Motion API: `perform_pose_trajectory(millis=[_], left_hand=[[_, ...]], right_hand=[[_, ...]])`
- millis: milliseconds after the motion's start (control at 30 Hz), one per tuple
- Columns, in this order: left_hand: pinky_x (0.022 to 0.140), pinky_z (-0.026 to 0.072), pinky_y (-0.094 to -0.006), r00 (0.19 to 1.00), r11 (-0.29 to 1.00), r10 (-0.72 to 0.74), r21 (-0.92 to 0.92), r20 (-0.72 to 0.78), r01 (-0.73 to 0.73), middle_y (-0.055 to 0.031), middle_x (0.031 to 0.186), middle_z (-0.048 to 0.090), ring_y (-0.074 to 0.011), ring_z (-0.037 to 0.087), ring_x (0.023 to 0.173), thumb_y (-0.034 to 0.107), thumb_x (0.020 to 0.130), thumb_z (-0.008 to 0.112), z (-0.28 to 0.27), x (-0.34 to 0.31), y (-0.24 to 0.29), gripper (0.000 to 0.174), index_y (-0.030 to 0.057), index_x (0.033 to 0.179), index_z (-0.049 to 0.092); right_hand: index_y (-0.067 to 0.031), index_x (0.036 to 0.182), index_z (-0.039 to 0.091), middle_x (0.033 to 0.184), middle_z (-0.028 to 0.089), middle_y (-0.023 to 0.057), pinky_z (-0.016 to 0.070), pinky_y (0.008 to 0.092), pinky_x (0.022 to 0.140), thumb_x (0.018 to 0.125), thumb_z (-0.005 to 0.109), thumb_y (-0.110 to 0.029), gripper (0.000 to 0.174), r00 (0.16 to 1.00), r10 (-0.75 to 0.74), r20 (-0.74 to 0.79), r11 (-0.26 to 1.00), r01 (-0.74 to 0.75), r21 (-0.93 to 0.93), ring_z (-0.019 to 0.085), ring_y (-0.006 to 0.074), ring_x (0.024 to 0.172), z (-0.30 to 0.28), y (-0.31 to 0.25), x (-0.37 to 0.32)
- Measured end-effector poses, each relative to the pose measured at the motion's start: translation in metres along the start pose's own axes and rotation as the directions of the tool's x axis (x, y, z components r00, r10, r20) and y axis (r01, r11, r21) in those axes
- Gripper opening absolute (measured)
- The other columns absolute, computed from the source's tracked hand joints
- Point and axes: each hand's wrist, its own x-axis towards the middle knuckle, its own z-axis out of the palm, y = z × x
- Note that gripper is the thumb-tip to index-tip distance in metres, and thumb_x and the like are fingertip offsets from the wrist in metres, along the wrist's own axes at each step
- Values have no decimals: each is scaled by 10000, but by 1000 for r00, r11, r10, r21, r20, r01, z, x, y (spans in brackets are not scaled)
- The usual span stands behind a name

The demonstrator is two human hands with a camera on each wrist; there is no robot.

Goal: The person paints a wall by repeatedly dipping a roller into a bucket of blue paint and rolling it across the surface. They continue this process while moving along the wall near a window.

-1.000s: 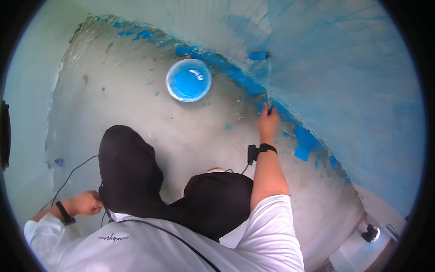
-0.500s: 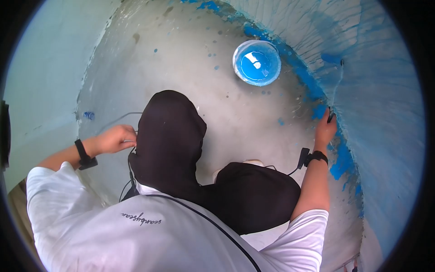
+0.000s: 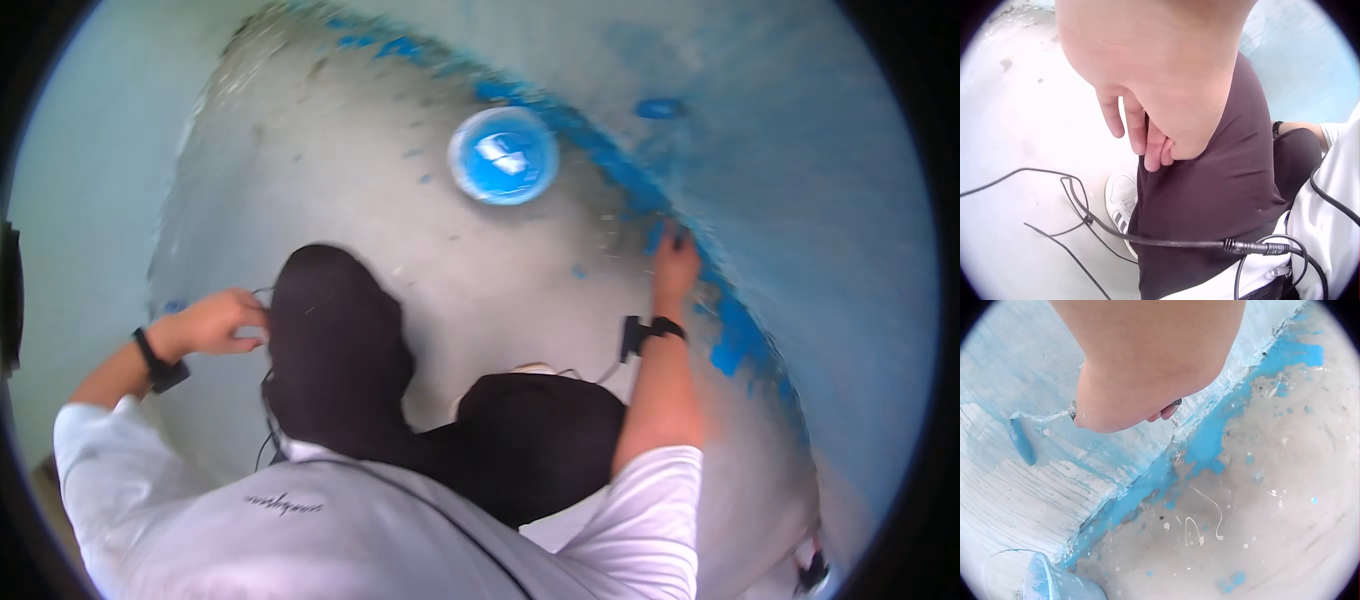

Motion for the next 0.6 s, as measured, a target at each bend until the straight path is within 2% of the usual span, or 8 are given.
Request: perform_pose_trajectory(millis=[33,67,133,200,367,433,500,600], left_hand=[[796,489,-420,998,1000,-5,25,-67,7,-104,912,667,-329,605,903,114,748,688,-21,7,8,140,69,878,661],[791,487,-426,990,997,-7,81,-143,19,-123,902,652,-344,597,896,95,740,686,-40,14,13,160,60,893,654],[786,486,-432,976,991,29,134,-216,1,-142,893,637,-360,590,889,76,732,684,-70,49,18,182,50,908,646],[801,481,-440,921,960,-5,255,-390,113,-137,893,629,-354,586,936,69,741,682,-95,76,27,177,40,905,623],[837,474,-431,855,896,268,441,-444,-52,-130,971,629,-343,578,971,97,772,677,-122,180,67,208,57,965,609],[855,473,-430,855,876,274,481,-440,-33,-114,980,640,-327,582,995,141,780,689,-118,233,69,236,78,997,622],[867,464,-452,890,782,211,617,-404,95,-91,1008,642,-305,577,1041,175,781,703,-113,280,72,277,102,1042,645],[913,456,-454,879,774,189,618,-439,142,-99,1156,629,-304,553,1136,178,788,707,-98,335,71,368,130,1145,632]], right_hand=[[2,1007,652,814,648,262,483,481,684,934,559,-491,508,993,80,83,996,-77,-37,622,450,775,-12,-12,6],[-8,938,641,787,640,251,478,491,670,927,567,-494,491,999,41,11,998,-41,-45,618,456,768,-13,-12,7],[-24,894,625,767,636,234,473,496,655,919,576,-495,474,999,41,34,999,-42,3,612,454,762,-21,-28,16],[-43,877,622,753,632,217,471,487,635,910,591,-483,442,993,66,99,997,-68,19,609,444,745,-25,-39,24],[-55,877,631,741,641,192,476,475,609,902,603,-471,419,999,-25,35,1000,24,20,623,422,717,-37,-75,47],[-55,874,632,737,644,187,479,471,602,900,604,-469,416,999,-50,19,999,50,-3,626,419,711,-42,-77,53],[-51,894,644,764,660,189,488,473,612,902,601,-467,418,999,-20,37,996,23,-82,637,422,733,-45,-70,48],[-45,921,656,793,668,202,492,477,624,905,598,-462,421,999,34,13,991,-32,-129,640,429,756,-45,-23,24]])
